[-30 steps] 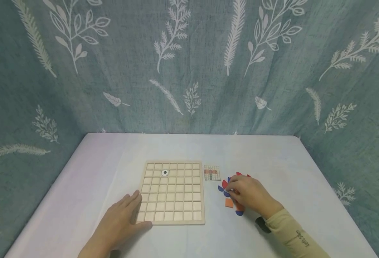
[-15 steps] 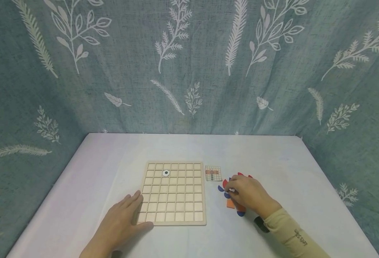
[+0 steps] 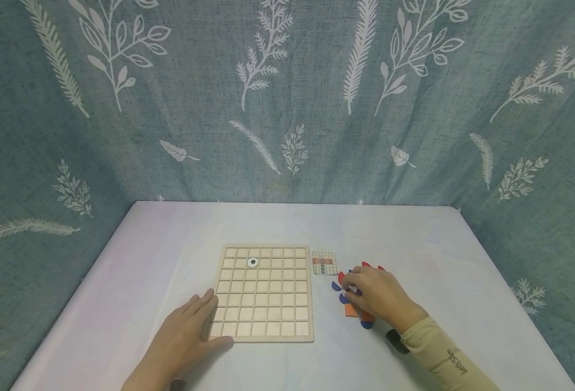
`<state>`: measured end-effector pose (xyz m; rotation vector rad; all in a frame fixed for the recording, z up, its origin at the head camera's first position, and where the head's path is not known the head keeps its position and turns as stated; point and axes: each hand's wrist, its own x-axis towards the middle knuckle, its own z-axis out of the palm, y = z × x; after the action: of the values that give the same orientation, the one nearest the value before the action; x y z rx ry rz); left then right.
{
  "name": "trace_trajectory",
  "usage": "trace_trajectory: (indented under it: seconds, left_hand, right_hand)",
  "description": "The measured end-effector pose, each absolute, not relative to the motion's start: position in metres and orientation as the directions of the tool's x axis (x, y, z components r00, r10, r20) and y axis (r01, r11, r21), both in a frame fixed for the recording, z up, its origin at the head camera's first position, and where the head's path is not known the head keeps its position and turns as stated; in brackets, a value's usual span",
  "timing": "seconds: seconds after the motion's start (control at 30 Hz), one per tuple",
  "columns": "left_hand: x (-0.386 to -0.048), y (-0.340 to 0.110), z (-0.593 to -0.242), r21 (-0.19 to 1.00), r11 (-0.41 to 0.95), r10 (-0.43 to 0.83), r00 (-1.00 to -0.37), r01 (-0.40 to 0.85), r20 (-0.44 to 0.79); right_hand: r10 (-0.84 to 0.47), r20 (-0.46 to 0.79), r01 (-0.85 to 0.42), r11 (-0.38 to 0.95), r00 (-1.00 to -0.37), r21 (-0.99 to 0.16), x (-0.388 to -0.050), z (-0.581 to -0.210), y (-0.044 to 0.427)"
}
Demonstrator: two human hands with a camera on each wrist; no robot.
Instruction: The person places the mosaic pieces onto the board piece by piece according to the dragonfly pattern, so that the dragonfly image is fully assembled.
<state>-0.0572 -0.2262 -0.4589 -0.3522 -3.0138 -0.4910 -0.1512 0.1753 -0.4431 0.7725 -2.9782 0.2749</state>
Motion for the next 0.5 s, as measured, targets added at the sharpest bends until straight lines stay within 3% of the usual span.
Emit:
trace_trajectory:
  seconds: [0.23,0.5]
  left_hand:
    - [-0.057,-0.227,-0.46,0.296,0.926,0.212,-0.972,0.234,0.105]
    - [-0.057,-0.227,-0.459,0.297,0.926,0.215,-0.972,0.234,0.095]
  right_hand:
    - [-0.535,0.201,-0.565,0.812,-0.821,-0.148,-0.154,-0.442,0.176]
    - [-0.587,0.479,-0.716,0.685,-0.653,-0.137,-0.164,-0.44,0.163]
